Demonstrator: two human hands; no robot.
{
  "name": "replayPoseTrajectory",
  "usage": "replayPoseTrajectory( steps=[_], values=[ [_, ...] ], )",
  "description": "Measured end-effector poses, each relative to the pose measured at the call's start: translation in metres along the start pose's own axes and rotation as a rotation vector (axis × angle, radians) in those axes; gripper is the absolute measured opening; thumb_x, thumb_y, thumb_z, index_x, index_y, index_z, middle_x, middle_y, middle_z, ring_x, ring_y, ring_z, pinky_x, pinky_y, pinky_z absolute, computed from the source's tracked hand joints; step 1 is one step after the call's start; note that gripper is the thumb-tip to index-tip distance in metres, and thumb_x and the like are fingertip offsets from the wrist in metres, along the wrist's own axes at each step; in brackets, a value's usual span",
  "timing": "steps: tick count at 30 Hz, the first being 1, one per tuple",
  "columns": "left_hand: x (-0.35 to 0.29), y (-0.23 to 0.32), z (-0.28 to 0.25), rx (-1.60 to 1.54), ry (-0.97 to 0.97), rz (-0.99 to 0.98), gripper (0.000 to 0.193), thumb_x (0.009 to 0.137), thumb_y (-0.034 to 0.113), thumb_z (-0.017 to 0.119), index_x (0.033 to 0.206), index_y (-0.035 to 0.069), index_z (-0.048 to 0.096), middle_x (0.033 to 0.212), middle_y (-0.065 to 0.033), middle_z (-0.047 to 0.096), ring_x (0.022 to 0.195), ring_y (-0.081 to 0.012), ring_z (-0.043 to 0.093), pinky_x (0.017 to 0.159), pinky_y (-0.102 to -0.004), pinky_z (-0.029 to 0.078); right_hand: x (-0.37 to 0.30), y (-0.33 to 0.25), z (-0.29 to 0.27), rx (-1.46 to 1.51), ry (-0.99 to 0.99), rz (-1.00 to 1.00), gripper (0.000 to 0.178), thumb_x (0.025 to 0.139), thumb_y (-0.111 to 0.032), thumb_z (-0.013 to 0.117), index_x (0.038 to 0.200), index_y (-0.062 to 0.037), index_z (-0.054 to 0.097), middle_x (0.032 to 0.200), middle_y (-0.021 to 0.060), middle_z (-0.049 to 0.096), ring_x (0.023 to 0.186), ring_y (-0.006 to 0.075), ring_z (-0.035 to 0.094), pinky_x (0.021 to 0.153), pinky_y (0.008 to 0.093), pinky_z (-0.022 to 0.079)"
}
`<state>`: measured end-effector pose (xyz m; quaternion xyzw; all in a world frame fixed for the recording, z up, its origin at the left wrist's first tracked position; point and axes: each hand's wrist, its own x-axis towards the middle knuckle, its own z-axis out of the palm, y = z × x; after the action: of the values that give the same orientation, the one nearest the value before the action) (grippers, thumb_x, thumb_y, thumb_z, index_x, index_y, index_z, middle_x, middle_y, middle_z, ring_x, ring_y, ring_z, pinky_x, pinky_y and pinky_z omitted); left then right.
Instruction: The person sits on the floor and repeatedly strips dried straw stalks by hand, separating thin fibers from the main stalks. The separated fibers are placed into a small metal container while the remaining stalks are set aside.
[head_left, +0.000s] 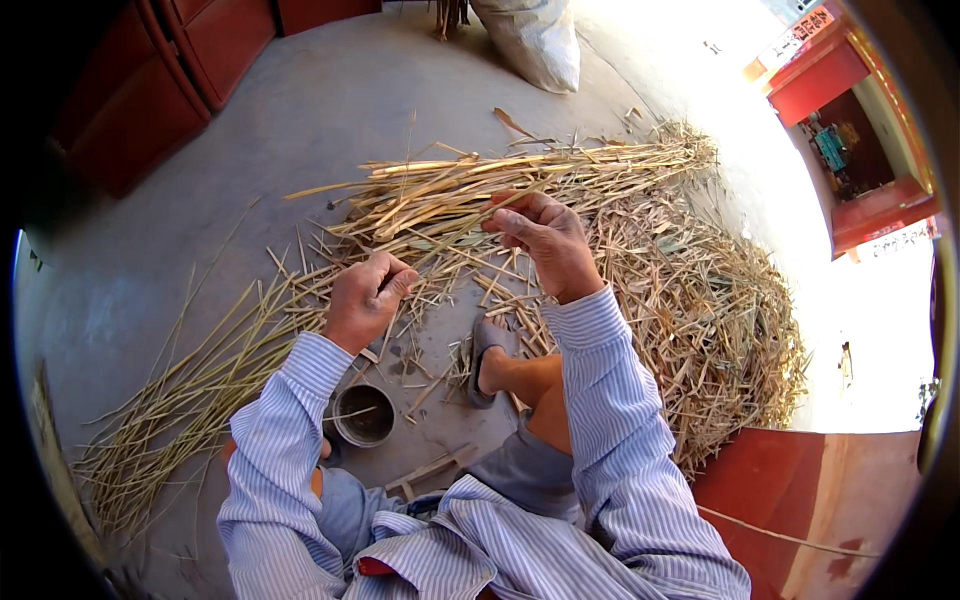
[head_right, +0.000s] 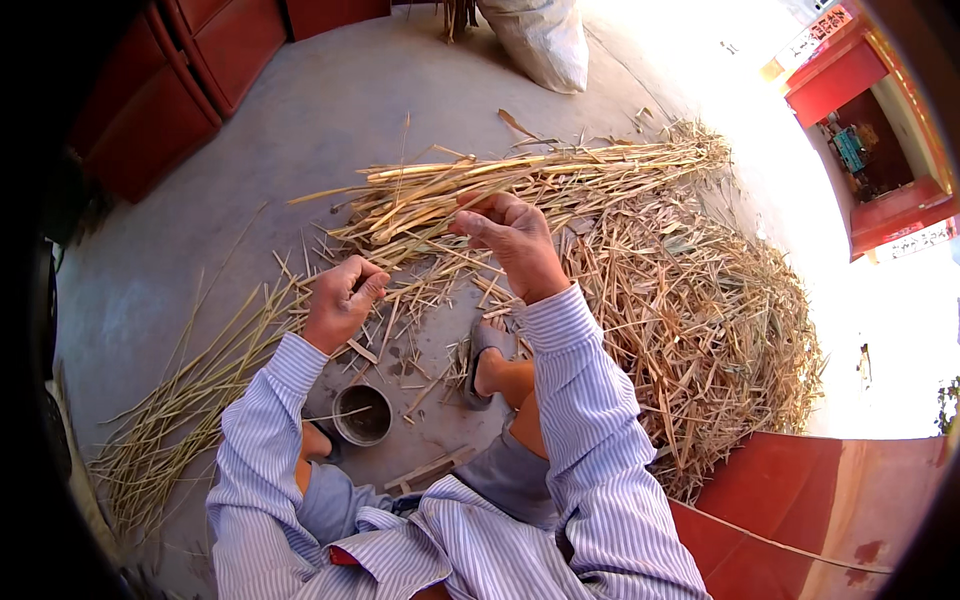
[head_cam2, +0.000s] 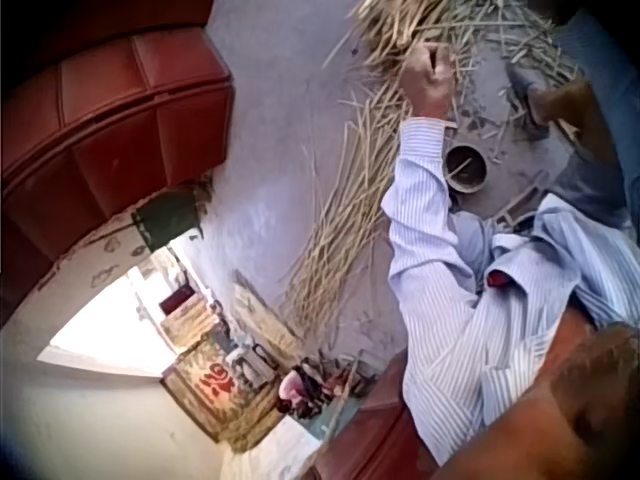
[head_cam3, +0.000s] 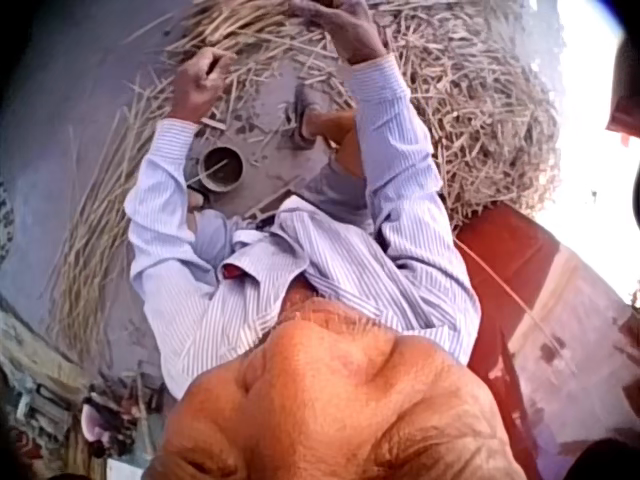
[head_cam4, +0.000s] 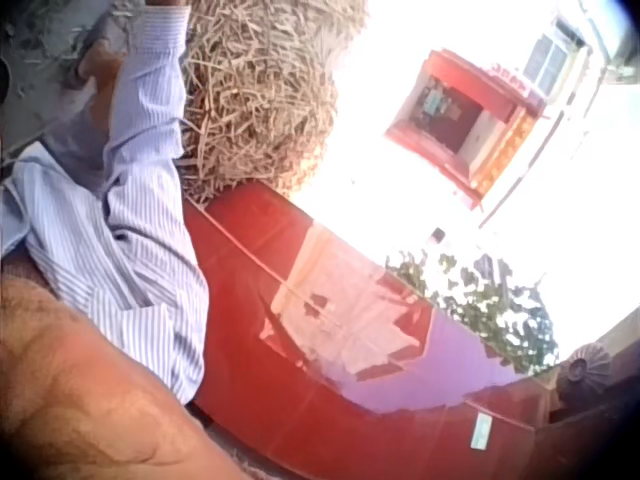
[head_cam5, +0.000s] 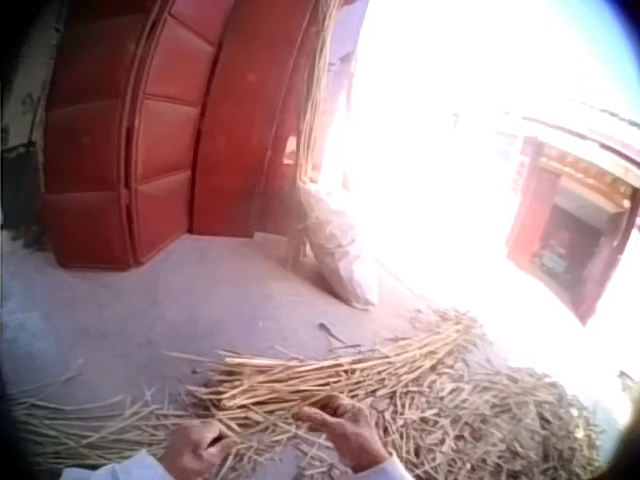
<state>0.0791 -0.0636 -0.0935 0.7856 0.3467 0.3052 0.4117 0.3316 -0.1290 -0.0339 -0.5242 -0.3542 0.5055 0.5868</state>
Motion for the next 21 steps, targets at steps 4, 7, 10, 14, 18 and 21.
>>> replayPoseTrajectory(
  steps=[4, 7, 10, 14, 18, 21],
  values=[
    [0.000, 0.003, -0.002, -0.091, -0.035, -0.035, 0.019, 0.090, 0.019, 0.068, 0.087, 0.001, 0.063, 0.072, -0.0095, 0.066, 0.063, -0.0153, 0.063, 0.058, -0.0304, 0.048, 0.010, 0.003, 0.011, -0.084, 0.140, -0.133, 0.018, 0.089, -0.011, 0.070, 0.102, 0.0008, 0.064, 0.086, 0.0065, 0.069, 0.075, 0.0115, 0.066, 0.064, 0.0216, 0.049],
    [-0.005, -0.002, -0.020, -0.012, -0.096, -0.033, 0.018, 0.089, 0.019, 0.068, 0.088, 0.002, 0.064, 0.073, -0.0090, 0.066, 0.064, -0.0154, 0.062, 0.058, -0.0313, 0.047, 0.020, -0.001, 0.000, -0.127, 0.257, -0.238, 0.012, 0.089, -0.008, 0.067, 0.097, 0.0010, 0.064, 0.085, 0.0058, 0.068, 0.074, 0.0111, 0.065, 0.064, 0.0213, 0.049],
    [-0.016, -0.018, -0.044, -0.032, -0.212, -0.098, 0.018, 0.087, 0.020, 0.068, 0.089, 0.002, 0.064, 0.074, -0.0085, 0.066, 0.066, -0.0170, 0.062, 0.060, -0.0329, 0.047, 0.027, -0.005, -0.017, -0.191, 0.285, -0.238, 0.012, 0.090, -0.009, 0.067, 0.099, -0.0005, 0.065, 0.086, 0.0050, 0.068, 0.074, 0.0108, 0.064, 0.067, 0.0219, 0.049],
    [-0.036, -0.030, -0.060, 0.132, -0.206, -0.044, 0.021, 0.086, 0.027, 0.065, 0.088, 0.006, 0.064, 0.078, -0.0115, 0.067, 0.074, -0.0292, 0.066, 0.065, -0.0405, 0.049, 0.030, 0.004, -0.055, -0.164, 0.417, -0.200, 0.012, 0.091, -0.013, 0.067, 0.100, -0.0046, 0.066, 0.088, 0.0028, 0.068, 0.075, 0.0089, 0.062, 0.066, 0.0206, 0.046],
    [-0.056, -0.008, -0.070, 0.385, -0.023, 0.089, 0.022, 0.085, 0.030, 0.065, 0.087, 0.008, 0.063, 0.074, -0.0116, 0.065, 0.071, -0.0322, 0.064, 0.061, -0.0441, 0.047, 0.040, 0.027, -0.133, 0.252, 0.196, 0.011, 0.025, 0.095, -0.019, 0.064, 0.115, -0.0047, 0.064, 0.085, 0.0011, 0.063, 0.078, 0.0093, 0.059, 0.062, 0.0206, 0.048],
    [-0.066, 0.022, -0.080, 0.462, 0.024, 0.114, 0.016, 0.076, 0.017, 0.072, 0.078, 0.006, 0.061, 0.068, -0.0126, 0.065, 0.069, -0.0325, 0.066, 0.062, -0.0452, 0.049, 0.056, 0.046, -0.171, 0.297, 0.124, 0.118, 0.027, 0.097, -0.020, 0.061, 0.118, -0.0035, 0.063, 0.084, 0.0008, 0.061, 0.071, 0.0087, 0.054, 0.060, 0.0207, 0.046]
  ],
)
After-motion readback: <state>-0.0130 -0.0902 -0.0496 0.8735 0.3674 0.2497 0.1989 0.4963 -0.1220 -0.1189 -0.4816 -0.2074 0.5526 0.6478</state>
